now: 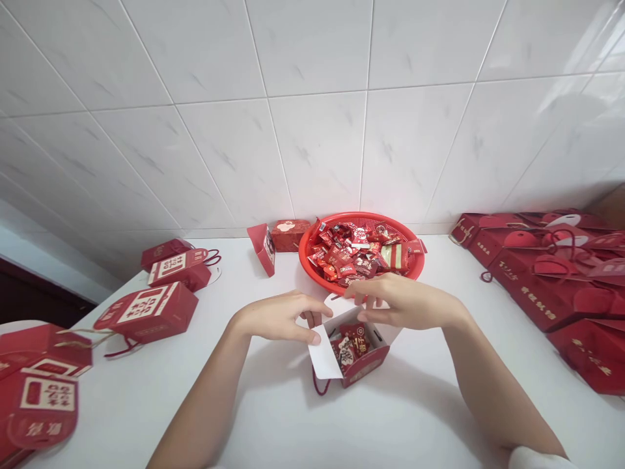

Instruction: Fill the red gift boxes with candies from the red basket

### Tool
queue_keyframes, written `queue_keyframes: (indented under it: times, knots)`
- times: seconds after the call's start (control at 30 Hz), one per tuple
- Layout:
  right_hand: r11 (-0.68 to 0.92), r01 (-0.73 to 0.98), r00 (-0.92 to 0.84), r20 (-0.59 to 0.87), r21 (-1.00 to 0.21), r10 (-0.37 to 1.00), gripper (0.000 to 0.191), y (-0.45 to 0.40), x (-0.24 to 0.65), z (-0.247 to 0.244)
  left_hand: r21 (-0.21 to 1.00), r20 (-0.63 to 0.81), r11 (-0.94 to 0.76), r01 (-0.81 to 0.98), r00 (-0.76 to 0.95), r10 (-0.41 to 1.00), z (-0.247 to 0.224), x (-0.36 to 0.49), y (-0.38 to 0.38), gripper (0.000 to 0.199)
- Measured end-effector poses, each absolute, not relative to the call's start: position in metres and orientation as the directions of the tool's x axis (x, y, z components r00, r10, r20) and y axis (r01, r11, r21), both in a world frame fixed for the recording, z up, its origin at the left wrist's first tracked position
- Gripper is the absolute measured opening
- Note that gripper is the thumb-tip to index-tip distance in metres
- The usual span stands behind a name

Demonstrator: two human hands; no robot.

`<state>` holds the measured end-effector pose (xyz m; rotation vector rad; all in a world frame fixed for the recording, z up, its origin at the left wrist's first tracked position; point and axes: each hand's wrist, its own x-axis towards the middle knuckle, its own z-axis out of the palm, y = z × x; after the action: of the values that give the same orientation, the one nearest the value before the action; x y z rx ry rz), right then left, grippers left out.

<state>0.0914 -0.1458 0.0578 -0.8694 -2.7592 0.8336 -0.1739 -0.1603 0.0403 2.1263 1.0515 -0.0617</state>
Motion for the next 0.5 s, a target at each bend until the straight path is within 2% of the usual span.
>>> queue_keyframes:
  times: [0.17,0.3,0.4,0.5]
  knots:
    - [0.636,0.57,-0.74,0.013,-0.52,0.673,0.024,-0.148,0.119,0.066,0.588,-0.349,-0.382,0.713,0.65,0.675,0.043,-0.175,-0.165,0.044]
    - [0.562,0.759,-0.613,-0.068,-0.329,0.788,0.015,-0.158,0.124,0.05,0.562,-0.334,-0.403,0.722,0.644,0.689,0.045,-0.174,-0.171,0.042]
    - [0.55,0.802,-0.583,-0.105,-0.232,0.806,0.023,-0.172,0.119,0.037,0.551,-0.334,-0.425,0.718,0.656,0.676,0.047,-0.172,-0.175,0.042]
    - [0.559,0.791,-0.597,-0.115,-0.249,0.794,0.034,-0.185,0.114,0.032,0.55,-0.35,-0.438,0.711,0.673,0.652,0.048,-0.17,-0.178,0.052]
